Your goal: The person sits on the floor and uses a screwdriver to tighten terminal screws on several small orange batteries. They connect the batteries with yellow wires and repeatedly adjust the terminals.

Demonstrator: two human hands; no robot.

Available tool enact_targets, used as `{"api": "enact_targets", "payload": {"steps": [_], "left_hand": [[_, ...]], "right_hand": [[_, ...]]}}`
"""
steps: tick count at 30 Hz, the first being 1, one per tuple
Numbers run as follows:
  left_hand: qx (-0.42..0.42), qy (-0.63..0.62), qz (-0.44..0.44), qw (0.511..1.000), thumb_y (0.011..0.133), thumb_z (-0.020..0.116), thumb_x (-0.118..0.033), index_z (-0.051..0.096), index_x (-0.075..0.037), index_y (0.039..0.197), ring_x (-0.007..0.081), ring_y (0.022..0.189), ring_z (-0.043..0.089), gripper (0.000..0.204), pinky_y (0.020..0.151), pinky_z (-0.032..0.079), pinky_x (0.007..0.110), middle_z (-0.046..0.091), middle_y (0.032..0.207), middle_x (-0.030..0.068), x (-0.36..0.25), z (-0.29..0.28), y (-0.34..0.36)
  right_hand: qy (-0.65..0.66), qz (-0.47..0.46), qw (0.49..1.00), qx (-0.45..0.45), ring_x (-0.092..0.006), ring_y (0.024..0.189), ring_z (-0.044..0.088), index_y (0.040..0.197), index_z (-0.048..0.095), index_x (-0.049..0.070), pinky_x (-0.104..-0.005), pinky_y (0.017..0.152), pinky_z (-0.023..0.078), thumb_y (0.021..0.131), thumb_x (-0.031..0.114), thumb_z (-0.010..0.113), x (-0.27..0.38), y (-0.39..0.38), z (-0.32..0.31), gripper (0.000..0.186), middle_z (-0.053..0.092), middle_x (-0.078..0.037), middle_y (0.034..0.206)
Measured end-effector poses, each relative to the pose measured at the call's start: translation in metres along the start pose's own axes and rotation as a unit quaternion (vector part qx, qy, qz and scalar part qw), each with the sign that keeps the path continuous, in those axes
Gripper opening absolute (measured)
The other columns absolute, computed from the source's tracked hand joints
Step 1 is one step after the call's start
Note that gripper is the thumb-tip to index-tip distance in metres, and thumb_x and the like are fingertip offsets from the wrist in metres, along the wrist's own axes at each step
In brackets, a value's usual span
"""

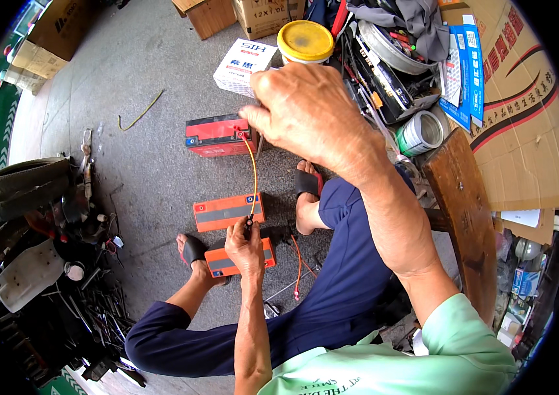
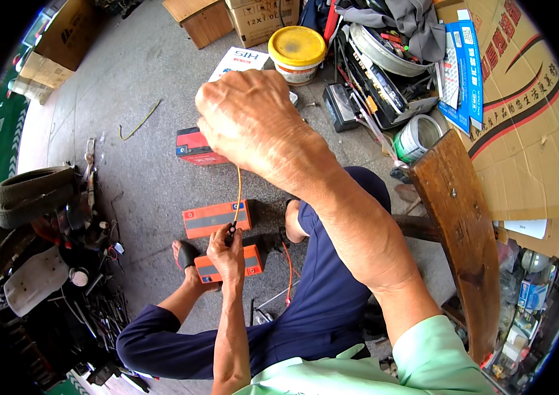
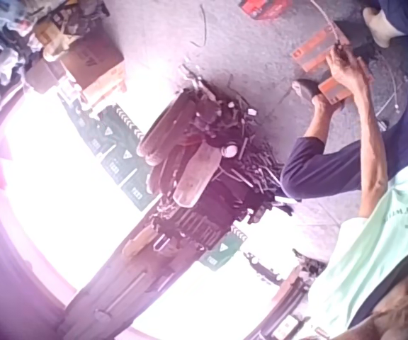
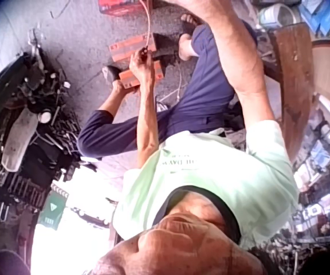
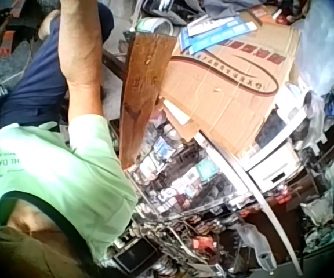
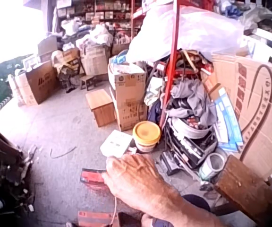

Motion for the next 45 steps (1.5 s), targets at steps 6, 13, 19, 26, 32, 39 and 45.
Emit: {"api": "enact_targets", "payload": {"steps": [6,13,19,26,32,39,45], "left_hand": [[0.046,0.273,0.118,0.954,0.086,0.06,-0.02,0.06,-0.004,0.075,0.0309,0.067,0.06,0.019,0.055,0.048,0.041,0.056,0.073,0.0104,-0.029,0.012,-0.002],[0.218,-0.204,-0.21,0.931,0.09,0.06,-0.023,0.065,-0.001,0.086,0.0129,0.05,0.048,0.023,0.045,0.038,0.028,0.05,0.062,-0.0011,0.018,0.035,0.006],[0.231,-0.657,-0.367,0.617,0.093,0.055,-0.029,0.06,0.001,0.098,0.0064,0.053,0.032,0.03,0.042,0.022,0.021,0.044,0.065,-0.001,0.024,0.049,-0.019],[0.219,-0.74,-0.383,0.507,0.095,0.052,-0.027,0.059,0.002,0.1,0.0091,0.054,0.033,0.031,0.043,0.024,0.022,0.045,0.067,0.0011,0.004,0.063,-0.025],[0.204,-0.704,-0.385,0.561,0.093,0.056,-0.026,0.059,0.002,0.099,0.0082,0.054,0.036,0.029,0.042,0.025,0.021,0.049,0.069,0.0015,0.02,0.056,-0.019],[0.079,-0.358,-0.406,0.837,0.086,0.066,-0.034,0.063,-0.002,0.076,0.0035,0.04,0.033,0.034,0.033,0.022,0.02,0.046,0.056,-0.0024,0.077,0.028,-0.017],[0.081,-0.42,-0.469,0.773,0.082,0.069,-0.041,0.062,-0.005,0.078,0.0045,0.044,0.038,0.037,0.036,0.025,0.02,0.048,0.058,-0.0028,0.078,0.031,-0.031]], "right_hand": [[0.013,0.042,0.999,-0.023,-0.0315,0.075,0.066,0.082,0.066,0.003,-0.0428,0.071,0.051,0.08,0.029,0.067,-0.015,0.001,-0.003,0.026,0.066,-0.015,0.075],[0.01,0.02,1.0,0.0,-0.0276,0.069,0.067,0.072,0.068,0.004,-0.0378,0.064,0.052,0.078,0.019,0.063,-0.006,0.001,-0.003,0.017,0.066,-0.015,0.069],[0.01,0.008,1.0,0.005,-0.0317,0.066,0.066,0.077,0.064,-0.001,-0.0404,0.066,0.053,0.081,0.028,0.066,-0.005,0.002,-0.002,0.03,0.063,-0.019,0.065],[-0.002,0.009,1.0,0.027,-0.0297,0.065,0.067,0.079,0.065,-0.001,-0.0389,0.065,0.053,0.082,0.028,0.065,-0.004,0.001,0.004,0.029,0.064,-0.018,0.066],[0.001,-0.011,1.0,0.023,-0.0298,0.071,0.067,0.08,0.065,0.0,-0.04,0.069,0.052,0.081,0.029,0.065,0.0,-0.001,0.005,0.029,0.065,-0.018,0.07],[0.004,-0.035,0.998,0.045,-0.0287,0.071,0.066,0.079,0.064,0.002,-0.0401,0.07,0.051,0.082,0.028,0.063,0.011,-0.004,0.013,0.026,0.065,-0.016,0.07],[0.014,-0.056,0.997,0.041,-0.0293,0.071,0.066,0.079,0.064,0.002,-0.041,0.068,0.05,0.082,0.028,0.063,0.014,-0.007,0.014,0.026,0.065,-0.015,0.069]]}}
Point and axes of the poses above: each hand's wrist, its own y-axis towards the middle knuckle, its own z-axis out of the palm, x = y × z, the point moved 7 cm from there along y, towards the middle knuckle
